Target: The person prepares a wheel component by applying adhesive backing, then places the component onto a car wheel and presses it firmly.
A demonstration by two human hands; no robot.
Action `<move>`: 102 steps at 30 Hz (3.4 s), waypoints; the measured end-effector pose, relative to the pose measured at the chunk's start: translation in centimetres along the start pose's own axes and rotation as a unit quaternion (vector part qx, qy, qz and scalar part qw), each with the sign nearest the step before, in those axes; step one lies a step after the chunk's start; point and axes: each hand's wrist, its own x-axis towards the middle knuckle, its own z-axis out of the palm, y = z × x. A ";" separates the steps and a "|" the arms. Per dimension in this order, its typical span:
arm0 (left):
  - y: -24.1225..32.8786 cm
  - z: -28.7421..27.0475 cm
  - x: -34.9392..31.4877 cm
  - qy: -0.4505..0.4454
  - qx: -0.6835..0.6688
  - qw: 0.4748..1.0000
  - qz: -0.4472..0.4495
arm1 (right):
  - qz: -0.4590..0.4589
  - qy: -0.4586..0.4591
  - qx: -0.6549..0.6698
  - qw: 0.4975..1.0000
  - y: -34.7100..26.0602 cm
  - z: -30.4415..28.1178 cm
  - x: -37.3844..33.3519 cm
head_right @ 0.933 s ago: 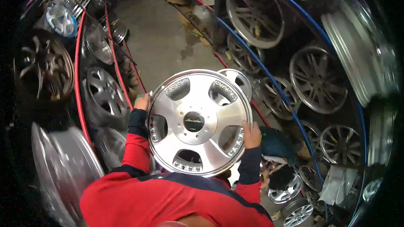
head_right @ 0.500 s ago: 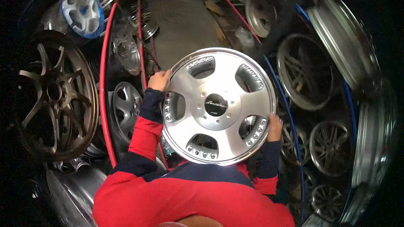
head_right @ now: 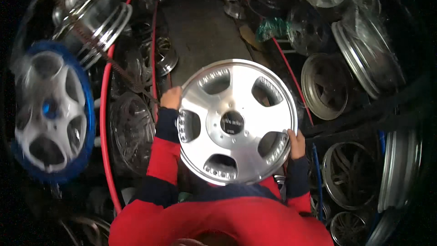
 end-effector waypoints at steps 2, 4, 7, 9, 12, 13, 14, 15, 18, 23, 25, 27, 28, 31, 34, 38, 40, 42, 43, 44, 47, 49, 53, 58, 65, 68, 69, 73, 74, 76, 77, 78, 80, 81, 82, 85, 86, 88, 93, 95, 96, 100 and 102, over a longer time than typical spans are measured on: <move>0.1 -3.2 7.9 0.033 -0.102 0.994 -0.037 | 0.046 0.014 -0.015 0.999 -4.1 2.7 8.3; -3.7 -5.6 16.8 0.071 -0.074 0.994 -0.040 | 0.030 0.004 0.013 0.999 -7.4 6.2 17.3; -8.0 -4.6 15.8 0.029 -0.238 0.947 -0.213 | 0.057 -0.013 0.058 0.997 -5.0 12.3 16.2; -9.7 -5.7 20.9 0.062 -0.244 0.940 -0.229 | -0.004 -0.016 0.019 1.000 -5.7 15.6 21.5; -13.0 -9.1 30.2 0.042 -0.231 0.945 -0.228 | 0.013 -0.057 0.087 0.995 -7.6 22.0 28.1; -14.6 -8.7 32.6 0.036 -0.209 0.950 -0.227 | 0.024 -0.021 0.040 0.999 -6.5 23.6 28.8; -15.9 -7.8 35.8 0.043 -0.198 0.950 -0.236 | -0.008 0.007 0.081 0.997 -6.6 26.1 30.8; -17.2 -7.4 38.4 0.052 -0.186 0.954 -0.227 | -0.009 0.011 0.087 0.996 -8.3 27.9 32.4; -19.0 -9.6 48.6 -0.001 -0.256 0.939 -0.231 | 0.021 0.010 0.049 0.999 -13.2 32.1 39.6; -23.9 -0.7 67.2 0.007 -0.181 0.956 -0.230 | 0.013 0.039 0.116 0.992 -8.7 36.9 54.9; -19.4 -2.7 73.3 -0.021 -0.199 0.956 -0.215 | 0.057 0.060 0.173 0.981 -6.4 37.2 62.7; -24.6 -1.9 81.8 0.005 -0.210 0.951 -0.226 | 0.007 0.054 0.103 0.993 -6.6 42.0 71.9; -26.2 -1.0 86.4 0.020 -0.220 0.947 -0.235 | -0.020 0.027 0.092 0.995 -7.3 42.6 78.2; -29.7 -0.3 95.6 0.005 -0.236 0.935 -0.265 | 0.049 0.036 0.032 0.998 -13.6 47.9 88.0; -31.6 -1.0 102.6 0.054 -0.278 0.918 -0.277 | -0.013 0.014 0.036 0.999 -14.5 50.7 97.7; -37.4 2.2 112.6 0.092 -0.275 0.912 -0.292 | -0.039 -0.071 0.106 0.991 -18.0 58.1 114.2; -41.8 3.3 118.7 0.057 -0.224 0.908 -0.350 | -0.038 -0.077 0.056 0.995 -18.9 64.6 120.9; -44.2 3.3 124.2 0.085 -0.255 0.894 -0.359 | -0.056 -0.089 -0.018 0.994 -20.2 69.9 128.2; -46.2 4.1 127.1 0.097 -0.248 0.899 -0.347 | -0.070 -0.097 -0.061 0.991 -20.4 72.2 131.5; -47.4 4.5 129.2 0.107 -0.242 0.900 -0.346 | -0.083 -0.113 -0.110 0.984 -21.7 74.3 134.7; -52.4 3.7 136.8 0.051 -0.257 0.905 -0.335 | -0.045 -0.134 -0.264 0.954 -27.5 81.4 140.3; -55.0 4.0 140.7 0.070 -0.266 0.896 -0.350 | -0.030 -0.164 -0.320 0.933 -29.7 85.8 144.4; -63.5 4.0 147.5 0.120 -0.231 0.894 -0.364 | -0.077 -0.194 -0.227 0.951 -28.2 96.8 155.3; -73.2 3.3 151.8 0.125 -0.252 0.830 -0.481 | -0.071 -0.355 -0.060 0.930 -33.5 113.4 165.5; -87.5 6.7 146.1 0.173 -0.287 0.701 -0.630 | -0.075 -0.510 -0.067 0.854 -32.9 141.4 171.8; -93.1 6.5 143.0 0.129 -0.240 0.651 -0.708 | -0.254 -0.551 -0.219 0.765 -28.4 155.0 173.7; -95.5 6.3 141.4 0.134 -0.232 0.635 -0.725 | -0.283 -0.561 -0.233 0.742 -26.9 159.4 173.2; -106.6 4.5 137.9 0.159 -0.202 0.583 -0.771 | -0.109 -0.612 -0.130 0.772 -28.0 175.8 166.4; -110.4 2.6 136.8 0.177 -0.178 0.570 -0.783 | -0.099 -0.626 -0.132 0.762 -29.8 178.6 164.5; -113.8 2.2 137.0 0.200 -0.189 0.542 -0.794 | -0.148 -0.631 -0.197 0.736 -33.7 184.8 161.7; -117.3 0.7 136.1 0.217 -0.182 0.537 -0.794 | -0.176 -0.629 -0.197 0.731 -34.9 187.8 159.7; -120.6 0.2 135.3 0.200 -0.183 0.533 -0.801 | -0.206 -0.629 -0.201 0.722 -35.7 191.0 157.5; -126.7 -0.1 133.4 0.168 -0.184 0.524 -0.815 | -0.191 -0.636 -0.165 0.729 -37.4 197.5 153.3; -129.5 -0.1 132.8 0.179 -0.172 0.524 -0.815 | -0.171 -0.639 -0.164 0.732 -38.7 200.8 151.2; -129.7 1.9 132.9 0.179 -0.177 0.515 -0.819 | -0.125 -0.643 -0.220 0.723 -41.0 202.3 150.2; -139.6 0.1 129.6 0.181 -0.175 0.502 -0.827 | -0.109 -0.681 -0.229 0.687 -44.9 216.7 144.7; -143.6 -1.2 127.9 0.181 -0.175 0.494 -0.832 | -0.125 -0.702 -0.211 0.668 -46.2 222.5 142.2; -149.2 -4.3 125.6 0.204 -0.137 0.475 -0.845 | -0.134 -0.736 -0.205 0.631 -48.1 229.0 138.3; -157.1 -4.5 124.0 0.232 -0.184 0.397 -0.868 | -0.198 -0.747 -0.230 0.592 -46.4 243.2 133.2; -162.1 -5.8 122.8 0.234 -0.168 0.386 -0.877 | -0.216 -0.741 -0.223 0.595 -45.7 249.6 129.8; -163.8 -5.3 122.8 0.242 -0.159 0.382 -0.878 | -0.221 -0.738 -0.225 0.596 -44.7 251.7 128.8; -174.0 -5.0 120.5 0.240 -0.137 0.390 -0.878 | -0.231 -0.719 -0.231 0.614 -42.7 260.8 123.4; -182.9 -7.6 120.4 0.229 -0.131 0.405 -0.875 | -0.319 -0.643 -0.199 0.667 -40.7 268.1 121.1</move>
